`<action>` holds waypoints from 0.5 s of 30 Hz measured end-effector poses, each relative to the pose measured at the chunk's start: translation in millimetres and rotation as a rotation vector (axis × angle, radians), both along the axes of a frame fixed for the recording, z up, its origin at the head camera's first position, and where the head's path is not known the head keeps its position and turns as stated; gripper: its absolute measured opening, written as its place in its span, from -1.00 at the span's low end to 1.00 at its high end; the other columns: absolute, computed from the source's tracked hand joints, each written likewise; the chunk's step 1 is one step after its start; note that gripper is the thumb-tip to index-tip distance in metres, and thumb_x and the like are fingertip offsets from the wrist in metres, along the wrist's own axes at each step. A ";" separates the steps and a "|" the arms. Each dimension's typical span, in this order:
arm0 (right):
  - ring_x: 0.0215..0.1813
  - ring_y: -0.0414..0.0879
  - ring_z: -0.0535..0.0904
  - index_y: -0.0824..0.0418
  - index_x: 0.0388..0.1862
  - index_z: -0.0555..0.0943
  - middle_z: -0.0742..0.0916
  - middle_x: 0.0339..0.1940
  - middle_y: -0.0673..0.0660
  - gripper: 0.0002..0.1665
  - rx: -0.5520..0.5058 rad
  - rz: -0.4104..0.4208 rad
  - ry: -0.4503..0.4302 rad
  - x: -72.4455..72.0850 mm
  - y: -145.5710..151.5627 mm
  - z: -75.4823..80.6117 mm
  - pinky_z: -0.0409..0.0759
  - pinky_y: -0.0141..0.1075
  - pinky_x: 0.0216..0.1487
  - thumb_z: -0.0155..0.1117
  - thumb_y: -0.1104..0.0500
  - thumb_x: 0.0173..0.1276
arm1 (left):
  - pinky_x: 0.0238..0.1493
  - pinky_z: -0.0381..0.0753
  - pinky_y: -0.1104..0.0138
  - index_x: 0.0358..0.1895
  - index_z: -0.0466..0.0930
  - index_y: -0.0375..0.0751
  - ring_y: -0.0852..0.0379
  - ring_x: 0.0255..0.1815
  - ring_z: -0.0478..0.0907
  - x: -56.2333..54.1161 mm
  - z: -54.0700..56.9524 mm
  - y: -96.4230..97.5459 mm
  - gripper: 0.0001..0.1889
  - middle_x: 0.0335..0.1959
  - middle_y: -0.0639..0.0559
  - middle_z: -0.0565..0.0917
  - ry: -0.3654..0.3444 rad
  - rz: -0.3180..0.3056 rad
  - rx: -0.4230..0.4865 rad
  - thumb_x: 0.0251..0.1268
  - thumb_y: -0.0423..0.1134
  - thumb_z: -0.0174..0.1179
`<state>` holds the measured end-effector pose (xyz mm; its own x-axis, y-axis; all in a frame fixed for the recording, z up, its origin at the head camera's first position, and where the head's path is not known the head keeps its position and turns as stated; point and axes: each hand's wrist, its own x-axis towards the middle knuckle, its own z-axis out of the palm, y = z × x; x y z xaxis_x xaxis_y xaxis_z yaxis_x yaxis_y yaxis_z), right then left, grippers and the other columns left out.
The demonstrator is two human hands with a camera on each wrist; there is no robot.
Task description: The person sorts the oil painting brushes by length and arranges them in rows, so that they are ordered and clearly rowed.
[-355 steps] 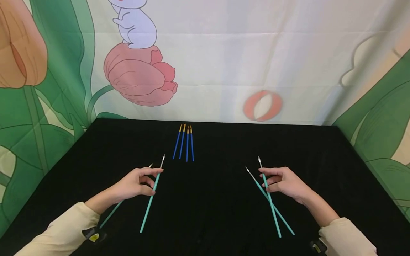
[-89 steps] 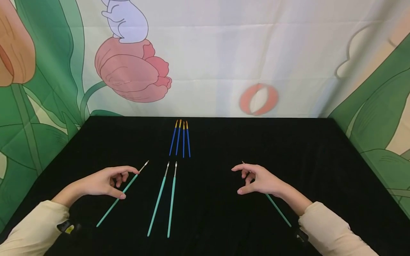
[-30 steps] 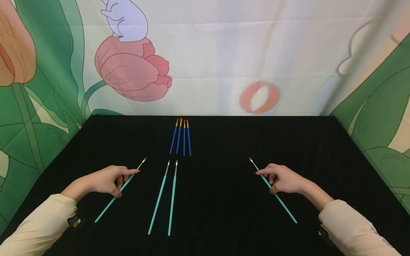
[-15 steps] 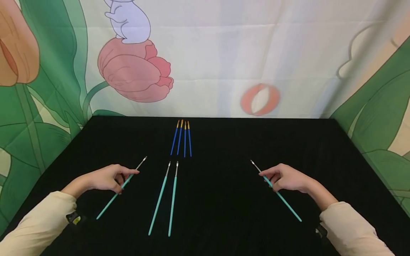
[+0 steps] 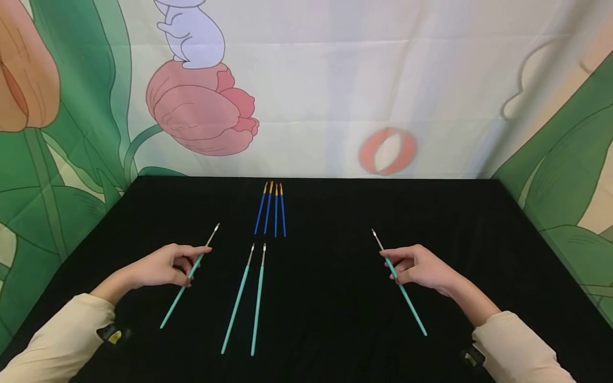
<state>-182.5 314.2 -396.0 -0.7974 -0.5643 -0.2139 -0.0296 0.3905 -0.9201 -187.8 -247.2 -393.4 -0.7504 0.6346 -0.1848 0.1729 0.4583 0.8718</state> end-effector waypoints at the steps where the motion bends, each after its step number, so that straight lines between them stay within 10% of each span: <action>1: -0.09 -0.16 0.73 0.75 0.47 0.20 0.70 0.01 0.21 -0.24 -0.014 -0.016 0.001 1.8 -2.2 1.0 0.73 -0.28 -0.04 0.21 0.52 0.34 | -0.17 0.74 0.27 0.50 0.14 -0.75 0.12 -0.29 0.65 0.5 0.0 0.6 -0.21 -0.13 -0.19 0.53 0.003 0.002 0.014 0.17 -0.65 0.23; 15: -0.01 -0.12 0.75 0.69 0.49 0.24 0.72 0.08 0.10 -0.29 -0.193 -0.105 -0.017 4.6 -8.9 -2.1 0.74 -0.28 0.00 0.21 0.52 0.42 | -0.07 0.75 0.23 0.53 0.08 -0.73 0.07 -0.20 0.66 2.9 -0.2 17.0 -0.22 -0.03 -0.32 0.49 0.007 0.077 0.121 0.26 -0.66 0.20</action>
<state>-177.9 305.3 -398.1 -0.8514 -0.5098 -0.1233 0.0179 0.2068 -0.9782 -185.0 -230.2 -393.6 -0.7985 0.5927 -0.1049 0.1479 0.3622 0.9203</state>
